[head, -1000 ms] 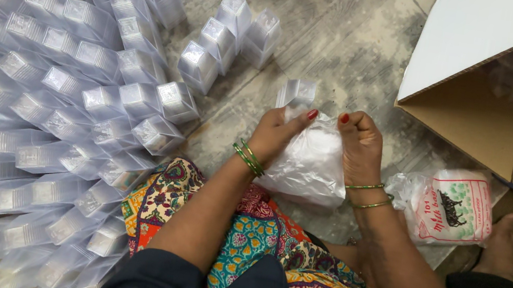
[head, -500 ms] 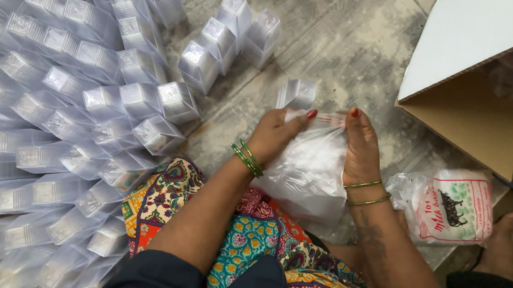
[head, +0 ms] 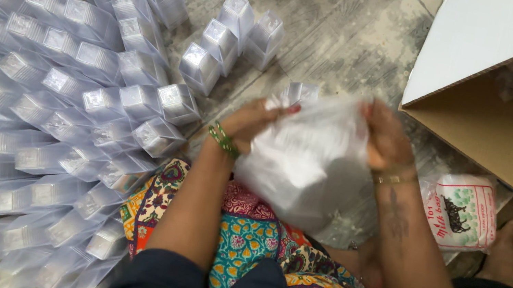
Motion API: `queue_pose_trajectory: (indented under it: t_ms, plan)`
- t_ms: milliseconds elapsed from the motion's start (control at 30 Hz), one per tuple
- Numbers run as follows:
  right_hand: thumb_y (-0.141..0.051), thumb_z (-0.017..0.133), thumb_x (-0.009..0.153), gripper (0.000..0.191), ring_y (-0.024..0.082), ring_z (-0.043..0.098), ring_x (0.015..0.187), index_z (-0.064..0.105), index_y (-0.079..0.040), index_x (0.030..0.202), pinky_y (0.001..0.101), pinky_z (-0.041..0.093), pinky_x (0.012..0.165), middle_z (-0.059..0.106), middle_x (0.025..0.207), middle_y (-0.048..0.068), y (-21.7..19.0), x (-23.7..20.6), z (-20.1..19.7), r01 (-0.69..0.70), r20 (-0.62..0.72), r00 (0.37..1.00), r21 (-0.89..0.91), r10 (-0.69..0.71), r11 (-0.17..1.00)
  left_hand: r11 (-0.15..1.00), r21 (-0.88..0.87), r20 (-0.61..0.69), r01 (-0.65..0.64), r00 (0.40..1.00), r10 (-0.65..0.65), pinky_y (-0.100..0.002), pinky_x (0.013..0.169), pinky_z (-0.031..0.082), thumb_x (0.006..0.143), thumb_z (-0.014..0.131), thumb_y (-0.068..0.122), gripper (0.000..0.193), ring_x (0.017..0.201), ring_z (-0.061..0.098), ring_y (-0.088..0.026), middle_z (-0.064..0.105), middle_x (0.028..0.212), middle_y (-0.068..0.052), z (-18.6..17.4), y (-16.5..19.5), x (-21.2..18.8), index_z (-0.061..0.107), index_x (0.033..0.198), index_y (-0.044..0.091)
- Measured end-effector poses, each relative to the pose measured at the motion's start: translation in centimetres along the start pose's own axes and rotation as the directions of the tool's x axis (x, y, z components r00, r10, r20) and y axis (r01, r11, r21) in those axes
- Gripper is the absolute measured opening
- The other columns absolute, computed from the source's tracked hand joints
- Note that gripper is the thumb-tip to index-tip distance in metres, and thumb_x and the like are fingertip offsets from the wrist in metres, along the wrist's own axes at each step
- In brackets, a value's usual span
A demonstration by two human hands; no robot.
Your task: The person sits on the floor and packs small plastic milk bags into a larger plastic bag one at a time, opening the bag and inserting the packets, with a cardboard box nearby. The packed bags are grouped in rows on the floor around them.
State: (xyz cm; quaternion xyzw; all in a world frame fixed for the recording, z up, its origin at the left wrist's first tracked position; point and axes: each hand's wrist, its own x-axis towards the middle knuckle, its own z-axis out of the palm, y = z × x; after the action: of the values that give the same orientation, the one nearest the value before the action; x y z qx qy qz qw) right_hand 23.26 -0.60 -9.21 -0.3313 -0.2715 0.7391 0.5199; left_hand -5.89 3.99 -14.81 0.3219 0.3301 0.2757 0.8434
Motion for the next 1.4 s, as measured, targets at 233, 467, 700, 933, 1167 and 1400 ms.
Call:
queue_pose_trajectory:
  t_ms: [233, 467, 700, 933, 1167, 1400]
  plan:
    - [-0.020, 0.068, 0.087, 0.024, 0.035, 0.070, 0.096, 0.073, -0.007, 0.106, 0.0451, 0.056, 0.083, 0.074, 0.100, 0.019, 7.0, 7.4, 0.8, -0.310, -0.308, 0.914, -0.950, -0.265, 0.038, 0.647, 0.733, -0.637, 0.211, 0.547, 0.543, -0.047, 0.085, 0.053, 0.091, 0.076, 0.030, 0.037, 0.099, 0.068, -0.041, 0.073, 0.103, -0.023, -0.5, -5.1, 6.9, 0.068, 0.114, 0.003]
    - [-0.023, 0.083, 0.076, 0.037, 0.029, 0.071, 0.083, 0.068, 0.000, 0.101, 0.0404, 0.057, 0.075, 0.072, 0.089, 0.016, 6.2, 2.6, -1.0, -0.272, -0.279, 0.922, -0.960, -0.270, 0.063, 0.286, 0.851, -0.518, 0.440, 0.792, 0.324, -0.051, 0.082, 0.055, 0.088, 0.056, 0.008, 0.037, 0.097, 0.071, -0.039, 0.074, 0.101, -0.021, 1.2, -5.4, 5.2, 0.058, 0.125, 0.008]
    - [-0.026, 0.094, 0.078, 0.067, 0.015, 0.064, 0.104, 0.058, -0.007, 0.132, 0.0288, 0.056, 0.085, 0.066, 0.115, 0.009, 0.8, 11.3, 6.4, 0.121, -0.049, 0.912, -0.916, -0.406, 0.382, 0.067, 0.906, -0.414, 0.419, 0.839, 0.352, -0.047, 0.075, 0.058, 0.092, 0.055, 0.009, 0.031, 0.091, 0.073, -0.036, 0.073, 0.100, -0.019, 2.3, -6.1, 5.8, 0.051, 0.122, 0.004]
    - [-0.030, 0.096, 0.066, 0.082, 0.026, 0.065, 0.102, 0.052, -0.007, 0.132, 0.0380, 0.058, 0.089, 0.066, 0.117, 0.013, 3.3, 19.3, 10.4, 0.229, 0.198, 0.960, -0.963, -0.200, 0.145, 0.059, 0.903, -0.423, 0.425, 0.858, 0.291, -0.047, 0.080, 0.058, 0.095, 0.052, 0.011, 0.020, 0.096, 0.073, -0.037, 0.073, 0.105, -0.020, 2.4, -6.1, 5.8, 0.061, 0.112, 0.007]
    - [-0.018, 0.093, 0.065, 0.079, 0.022, 0.067, 0.107, 0.058, -0.010, 0.135, 0.0389, 0.055, 0.095, 0.068, 0.120, 0.009, -2.4, 12.9, 0.4, 0.045, 0.045, 0.999, -0.999, 0.012, 0.027, 0.073, 0.916, -0.398, 0.395, 0.871, 0.289, -0.049, 0.079, 0.057, 0.094, 0.052, 0.010, 0.018, 0.093, 0.073, -0.037, 0.075, 0.099, -0.019, 1.6, -7.4, 6.2, 0.062, 0.108, 0.005]
    - [-0.009, 0.086, 0.071, 0.076, 0.018, 0.065, 0.116, 0.054, -0.007, 0.139, 0.0381, 0.053, 0.101, 0.068, 0.127, 0.004, 2.8, 6.8, -4.0, 0.139, -0.009, 0.968, -0.813, -0.251, 0.565, 0.057, 0.907, -0.411, 0.416, 0.850, 0.329, -0.051, 0.073, 0.058, 0.095, 0.051, 0.012, 0.018, 0.087, 0.074, -0.038, 0.075, 0.095, -0.019, 0.6, -9.3, 8.0, 0.061, 0.107, 0.004]
